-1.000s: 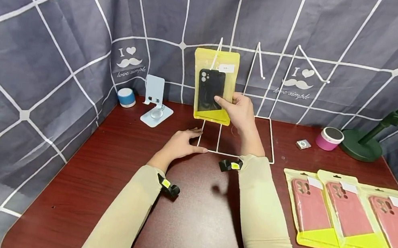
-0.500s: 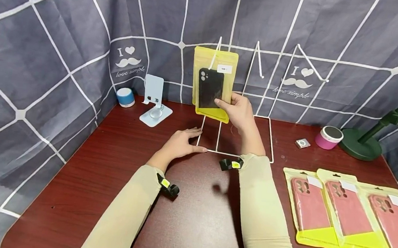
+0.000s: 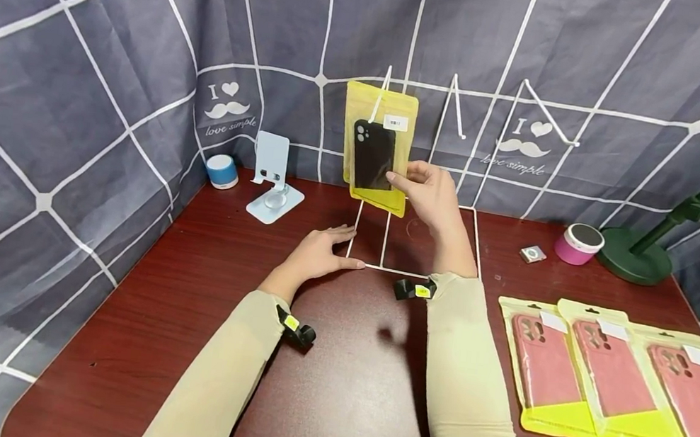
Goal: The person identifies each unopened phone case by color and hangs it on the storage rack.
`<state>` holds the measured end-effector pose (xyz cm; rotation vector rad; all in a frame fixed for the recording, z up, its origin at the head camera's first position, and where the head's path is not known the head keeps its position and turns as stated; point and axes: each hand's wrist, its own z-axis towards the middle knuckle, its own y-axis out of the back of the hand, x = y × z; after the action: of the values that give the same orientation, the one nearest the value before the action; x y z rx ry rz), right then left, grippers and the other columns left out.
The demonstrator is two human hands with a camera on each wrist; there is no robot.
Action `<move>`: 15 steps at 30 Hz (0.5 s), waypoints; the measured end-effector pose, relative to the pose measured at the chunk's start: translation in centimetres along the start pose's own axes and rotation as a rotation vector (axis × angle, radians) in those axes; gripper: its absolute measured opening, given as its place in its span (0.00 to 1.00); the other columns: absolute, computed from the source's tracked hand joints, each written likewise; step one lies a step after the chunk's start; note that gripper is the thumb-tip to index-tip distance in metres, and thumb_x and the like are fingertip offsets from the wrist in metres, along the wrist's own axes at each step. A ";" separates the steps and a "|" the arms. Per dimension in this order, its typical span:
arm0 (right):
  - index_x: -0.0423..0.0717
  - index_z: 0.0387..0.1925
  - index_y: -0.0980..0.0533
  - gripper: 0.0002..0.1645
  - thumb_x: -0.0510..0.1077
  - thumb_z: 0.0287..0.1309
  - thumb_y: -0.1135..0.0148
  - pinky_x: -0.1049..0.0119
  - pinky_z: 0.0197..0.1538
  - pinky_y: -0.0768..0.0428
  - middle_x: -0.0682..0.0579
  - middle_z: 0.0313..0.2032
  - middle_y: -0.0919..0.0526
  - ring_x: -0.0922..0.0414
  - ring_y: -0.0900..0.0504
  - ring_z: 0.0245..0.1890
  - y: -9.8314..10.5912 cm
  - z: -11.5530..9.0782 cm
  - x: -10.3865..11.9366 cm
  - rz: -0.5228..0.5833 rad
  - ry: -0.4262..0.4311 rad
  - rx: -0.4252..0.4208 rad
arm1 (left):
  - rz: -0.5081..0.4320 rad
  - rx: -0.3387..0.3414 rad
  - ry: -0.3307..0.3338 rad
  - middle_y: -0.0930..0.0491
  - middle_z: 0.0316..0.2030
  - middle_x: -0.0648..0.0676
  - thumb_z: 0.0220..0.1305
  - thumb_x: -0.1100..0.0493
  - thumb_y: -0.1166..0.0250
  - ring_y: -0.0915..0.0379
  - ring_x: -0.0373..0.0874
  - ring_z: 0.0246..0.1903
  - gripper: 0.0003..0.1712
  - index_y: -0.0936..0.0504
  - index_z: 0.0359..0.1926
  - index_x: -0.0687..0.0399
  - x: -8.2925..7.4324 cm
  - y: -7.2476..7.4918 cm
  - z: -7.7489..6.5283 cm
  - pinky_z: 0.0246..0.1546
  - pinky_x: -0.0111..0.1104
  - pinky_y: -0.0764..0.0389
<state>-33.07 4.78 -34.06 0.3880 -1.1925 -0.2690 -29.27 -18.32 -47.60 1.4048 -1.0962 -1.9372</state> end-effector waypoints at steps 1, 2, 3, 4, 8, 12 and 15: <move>0.43 0.44 0.14 0.20 0.53 0.58 0.28 0.67 0.42 0.25 0.48 0.40 0.10 0.59 0.16 0.39 0.2 -0.1 0.1 -0.002 0.001 -0.015 | 0.000 -0.001 -0.003 0.33 0.71 0.53 0.51 0.24 0.32 0.41 0.48 0.72 0.54 0.29 0.72 0.48 0.0 0.0 0.0 0.70 0.46 0.37; 0.44 0.44 0.14 0.20 0.54 0.58 0.28 0.67 0.42 0.24 0.49 0.39 0.10 0.59 0.16 0.39 0.4 -0.2 0.2 0.016 0.004 -0.036 | 0.000 -0.003 -0.006 0.32 0.71 0.53 0.51 0.24 0.32 0.41 0.48 0.72 0.54 0.28 0.72 0.48 -0.1 0.0 0.0 0.70 0.46 0.37; 0.44 0.44 0.14 0.20 0.54 0.58 0.28 0.68 0.42 0.24 0.50 0.38 0.10 0.60 0.16 0.39 0.5 -0.2 0.3 0.042 0.015 -0.067 | 0.003 -0.004 -0.010 0.32 0.71 0.53 0.52 0.24 0.31 0.41 0.48 0.72 0.53 0.28 0.72 0.49 -0.1 0.0 0.0 0.70 0.46 0.37; 0.43 0.43 0.15 0.20 0.54 0.58 0.27 0.69 0.42 0.24 0.51 0.37 0.10 0.60 0.16 0.38 0.7 -0.3 0.5 0.081 0.027 -0.104 | 0.005 -0.005 -0.014 0.32 0.71 0.53 0.52 0.25 0.31 0.41 0.48 0.72 0.53 0.28 0.72 0.49 -0.1 -0.1 0.0 0.70 0.46 0.37; 0.39 0.42 0.15 0.20 0.51 0.55 0.24 0.71 0.42 0.21 0.53 0.34 0.11 0.62 0.14 0.36 1.0 -0.6 1.1 0.283 0.109 -0.237 | 0.014 0.000 -0.017 0.32 0.71 0.52 0.53 0.25 0.31 0.41 0.47 0.72 0.53 0.29 0.72 0.49 -0.1 -0.1 0.0 0.70 0.45 0.37; 0.37 0.41 0.15 0.21 0.48 0.53 0.23 0.71 0.39 0.21 0.55 0.33 0.12 0.62 0.14 0.34 1.3 -1.1 1.7 0.373 0.144 -0.263 | 0.013 0.004 -0.015 0.33 0.71 0.52 0.53 0.25 0.32 0.42 0.47 0.73 0.53 0.29 0.72 0.49 -0.2 -0.1 0.0 0.71 0.45 0.38; 0.35 0.42 0.16 0.22 0.48 0.52 0.22 0.71 0.38 0.22 0.56 0.32 0.12 0.62 0.15 0.33 1.6 -1.6 2.1 0.379 0.134 -0.254 | 0.017 0.001 -0.017 0.33 0.71 0.53 0.53 0.25 0.32 0.41 0.47 0.73 0.52 0.28 0.72 0.50 -0.2 0.0 -0.1 0.71 0.45 0.38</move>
<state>-30.87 5.59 -32.15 -0.0436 -1.0604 -0.0621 -29.12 -18.21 -47.50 1.3771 -1.1141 -1.9404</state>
